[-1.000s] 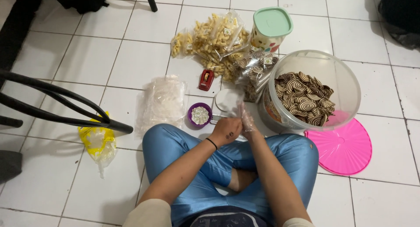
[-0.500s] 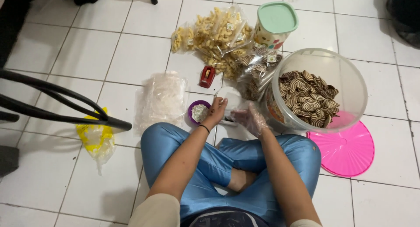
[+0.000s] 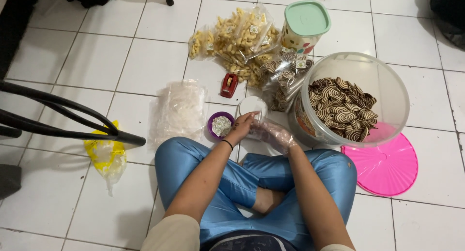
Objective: A person sitting on the floor is manually packaging swirl cookies from a large container into individual plastic bags and weighing them.
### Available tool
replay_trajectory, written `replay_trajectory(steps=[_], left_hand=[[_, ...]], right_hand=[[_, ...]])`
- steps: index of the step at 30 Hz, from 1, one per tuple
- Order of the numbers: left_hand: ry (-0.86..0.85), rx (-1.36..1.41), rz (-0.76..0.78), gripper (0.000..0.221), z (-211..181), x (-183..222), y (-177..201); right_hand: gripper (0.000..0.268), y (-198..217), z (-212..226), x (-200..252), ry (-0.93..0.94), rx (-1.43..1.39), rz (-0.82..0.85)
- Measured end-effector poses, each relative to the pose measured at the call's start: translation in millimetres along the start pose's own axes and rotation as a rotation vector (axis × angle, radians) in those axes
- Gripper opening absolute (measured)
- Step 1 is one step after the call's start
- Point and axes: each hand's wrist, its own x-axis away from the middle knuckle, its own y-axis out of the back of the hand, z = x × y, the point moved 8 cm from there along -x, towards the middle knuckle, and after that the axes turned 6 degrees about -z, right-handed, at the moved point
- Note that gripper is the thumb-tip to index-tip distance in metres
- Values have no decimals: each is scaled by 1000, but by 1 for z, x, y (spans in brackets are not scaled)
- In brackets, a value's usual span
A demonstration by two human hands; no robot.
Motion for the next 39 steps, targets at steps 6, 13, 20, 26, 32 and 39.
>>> replay_trajectory(steps=[6,13,20,26,32,39], left_hand=[[-27,16,6,41,21,-17,-3],[-70,36,12,41,4,-5,-2],[-74,48,42,42,6,-6,-5],[-53,37,70,40,3,-8,-9],[22,90,-65,33,66,-46,-7],[-16,62,-93,28,47,-36,-2]], right_hand=[[76,13,-23,-25,4,197,208],[56,40,-28,-47,75,113,17],[53,-36,56,37,465,922,109],[89,39,-47,-68,98,117,235],[43,53,-36,-63,81,13,63],[82,20,-11,-24,162,-45,279]])
